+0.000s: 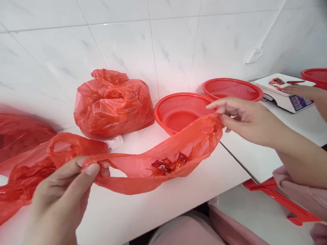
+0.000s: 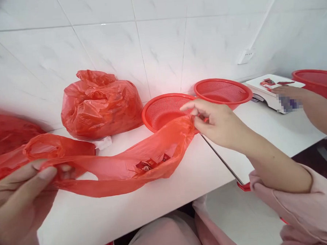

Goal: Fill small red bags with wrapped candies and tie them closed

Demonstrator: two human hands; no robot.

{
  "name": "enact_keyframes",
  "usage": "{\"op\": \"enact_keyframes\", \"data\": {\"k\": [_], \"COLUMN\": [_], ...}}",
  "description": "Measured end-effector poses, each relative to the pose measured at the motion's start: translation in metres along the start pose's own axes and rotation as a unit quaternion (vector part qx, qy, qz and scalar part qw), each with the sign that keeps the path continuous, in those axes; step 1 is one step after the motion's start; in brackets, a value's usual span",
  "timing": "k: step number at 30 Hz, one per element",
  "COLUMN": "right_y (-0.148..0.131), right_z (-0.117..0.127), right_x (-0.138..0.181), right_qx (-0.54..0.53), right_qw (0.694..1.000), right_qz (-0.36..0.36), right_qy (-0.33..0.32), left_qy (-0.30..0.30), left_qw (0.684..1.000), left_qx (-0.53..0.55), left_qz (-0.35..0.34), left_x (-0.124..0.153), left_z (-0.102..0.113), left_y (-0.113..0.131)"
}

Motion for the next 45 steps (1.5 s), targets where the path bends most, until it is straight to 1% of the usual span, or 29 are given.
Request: {"op": "enact_keyframes", "data": {"k": [1,2,4,6,8,10,12,15,16,18,21,23,25,27,30,33,34,35,36,37,38,39,40,41,42,44,45], "right_y": [-0.006,-0.009,-0.009,0.000,0.011,0.016,0.012,-0.005,-0.011,-0.017,-0.018,-0.017,-0.016,-0.017,-0.022,-0.031,-0.036,-0.042,-0.049,-0.057,-0.066,-0.075,-0.083,-0.090,-0.096,-0.106,-0.109], "right_z": [0.000,-0.006,-0.029,-0.058,-0.082,-0.092,-0.084,-0.062,-0.056,-0.055,-0.074,-0.092,-0.105,-0.111,-0.112,-0.119,-0.121,-0.122,-0.121,-0.119,-0.114,-0.108,-0.101,-0.094,-0.088,-0.079,-0.075], "right_x": [-0.005,-0.009,-0.015,-0.016,-0.015,-0.013,-0.013,-0.018,-0.020,-0.022,-0.022,-0.023,-0.025,-0.029,-0.034,-0.040,-0.042,-0.044,-0.047,-0.049,-0.052,-0.054,-0.057,-0.058,-0.060,-0.060,-0.060], "right_qx": [-0.019,-0.032,-0.040,-0.029,-0.010,0.003,-0.017,-0.087,-0.092,-0.051,0.098,0.200,0.265,0.271,0.240,0.231,0.206,0.154,0.075,-0.025,-0.132,-0.225,-0.289,-0.322,-0.330,-0.321,-0.320], "right_qw": [1.000,0.999,0.995,0.985,0.973,0.966,0.971,0.974,0.975,0.980,0.982,0.968,0.953,0.950,0.954,0.955,0.960,0.970,0.979,0.980,0.970,0.951,0.931,0.916,0.909,0.904,0.902], "right_qz": [0.014,0.028,0.046,0.030,-0.012,-0.040,-0.032,0.009,0.022,0.044,0.079,0.110,0.133,0.145,0.171,0.175,0.169,0.162,0.158,0.154,0.153,0.155,0.158,0.164,0.171,0.182,0.185], "right_qy": [0.002,-0.014,-0.084,-0.168,-0.232,-0.254,-0.236,-0.207,-0.201,-0.186,-0.144,-0.101,-0.065,-0.052,-0.049,-0.070,-0.082,-0.095,-0.108,-0.122,-0.136,-0.148,-0.159,-0.173,-0.188,-0.216,-0.225], "left_qy": [0.003,-0.008,-0.062,-0.111,-0.115,-0.088,-0.065,-0.063,-0.065,-0.074,-0.100,-0.116,-0.118,-0.107,-0.098,-0.101,-0.105,-0.111,-0.119,-0.125,-0.126,-0.122,-0.112,-0.097,-0.076,-0.044,-0.045], "left_qw": [0.999,0.996,0.990,0.982,0.976,0.977,0.981,0.984,0.984,0.983,0.980,0.977,0.976,0.978,0.978,0.977,0.976,0.976,0.975,0.976,0.977,0.979,0.983,0.986,0.990,0.993,0.992], "left_qx": [0.043,0.081,0.125,0.155,0.181,0.191,0.182,0.165,0.163,0.161,0.169,0.175,0.175,0.174,0.176,0.181,0.181,0.179,0.174,0.167,0.159,0.150,0.139,0.130,0.119,0.105,0.111], "left_qz": [-0.017,-0.025,-0.015,0.008,0.023,0.031,0.032,0.039,0.040,0.041,0.040,0.042,0.046,0.046,0.049,0.056,0.059,0.062,0.065,0.067,0.065,0.060,0.049,0.030,0.006,-0.035,-0.050], "left_x": [-0.004,-0.007,-0.011,-0.013,-0.015,-0.017,-0.020,-0.022,-0.022,-0.022,-0.021,-0.020,-0.019,-0.020,-0.020,-0.020,-0.020,-0.021,-0.021,-0.021,-0.022,-0.022,-0.023,-0.023,-0.023,-0.021,-0.021], "left_z": [-0.004,-0.009,-0.024,-0.035,-0.039,-0.036,-0.029,-0.021,-0.019,-0.019,-0.023,-0.025,-0.025,-0.022,-0.019,-0.020,-0.021,-0.022,-0.024,-0.025,-0.026,-0.026,-0.025,-0.024,-0.022,-0.018,-0.017], "left_y": [0.010,0.017,0.021,0.018,0.013,0.009,0.008,0.009,0.009,0.008,0.004,0.003,0.001,0.000,-0.002,-0.006,-0.006,-0.007,-0.008,-0.008,-0.007,-0.006,-0.004,-0.001,0.003,0.011,0.014]}}
Point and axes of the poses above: each hand's wrist, its own x-axis away from the middle knuckle, its own z-axis out of the back of the hand, y = z × x, the point moved 4 cm from there along -x, towards the middle knuckle, and after that the axes turned 9 degrees about -z, right-handed, at the moved point
